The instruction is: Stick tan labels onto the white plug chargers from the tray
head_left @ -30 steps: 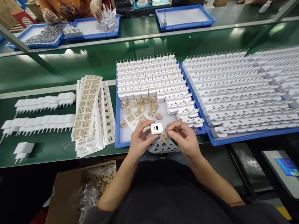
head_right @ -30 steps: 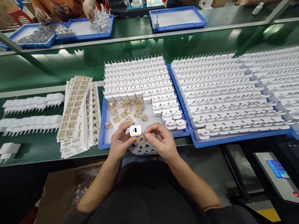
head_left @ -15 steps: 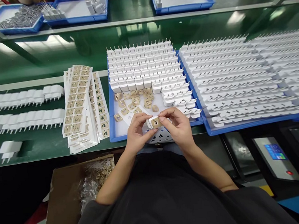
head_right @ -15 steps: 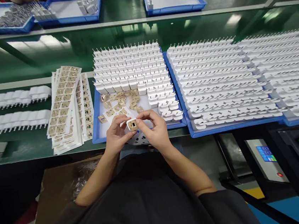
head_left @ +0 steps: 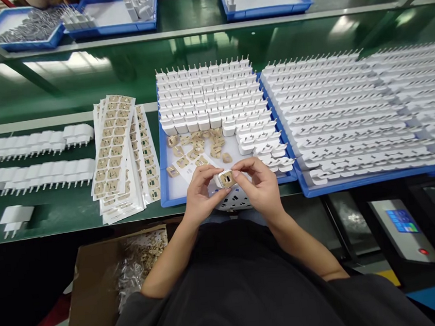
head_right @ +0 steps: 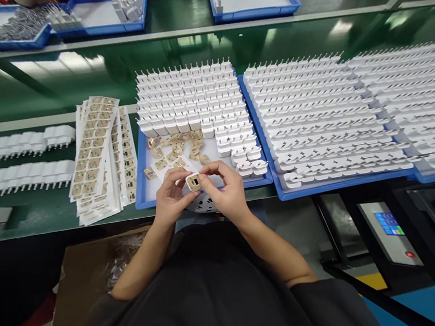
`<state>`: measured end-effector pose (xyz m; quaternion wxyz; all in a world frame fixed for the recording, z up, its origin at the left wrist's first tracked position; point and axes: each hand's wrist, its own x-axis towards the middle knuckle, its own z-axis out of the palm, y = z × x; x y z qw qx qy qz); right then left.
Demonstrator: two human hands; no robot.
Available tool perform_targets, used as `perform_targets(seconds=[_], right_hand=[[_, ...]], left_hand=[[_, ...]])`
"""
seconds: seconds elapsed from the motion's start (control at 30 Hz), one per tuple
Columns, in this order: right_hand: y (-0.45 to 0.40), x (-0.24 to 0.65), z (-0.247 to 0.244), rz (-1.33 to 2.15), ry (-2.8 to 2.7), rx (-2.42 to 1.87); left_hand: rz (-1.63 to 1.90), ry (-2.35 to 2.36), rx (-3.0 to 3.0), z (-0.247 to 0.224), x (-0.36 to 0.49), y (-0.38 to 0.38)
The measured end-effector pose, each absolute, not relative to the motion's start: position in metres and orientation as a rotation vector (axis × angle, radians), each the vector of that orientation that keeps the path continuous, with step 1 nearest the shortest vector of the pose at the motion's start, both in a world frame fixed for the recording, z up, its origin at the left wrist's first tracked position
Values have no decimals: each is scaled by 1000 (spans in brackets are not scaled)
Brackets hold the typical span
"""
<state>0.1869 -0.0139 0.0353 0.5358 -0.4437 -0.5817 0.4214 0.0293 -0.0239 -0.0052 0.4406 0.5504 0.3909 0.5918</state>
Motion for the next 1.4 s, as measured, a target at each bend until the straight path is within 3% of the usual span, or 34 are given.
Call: perform_targets(seconds=[0.57, 0.63, 0.87, 1.4], right_hand=[[-13, 183, 43, 431, -1717, -1149], [-12, 187, 42, 496, -1659, -1165], [-16, 186, 33, 1301, -1347, -1027], [-13, 171, 27, 1383, -1098, -954]], left_hand=[[1521, 1023, 1387, -9, 31, -25], [1558, 1008, 1364, -9, 32, -26], [1618, 996, 1354, -13, 36, -26], [1703, 992, 1693, -21, 36, -26]])
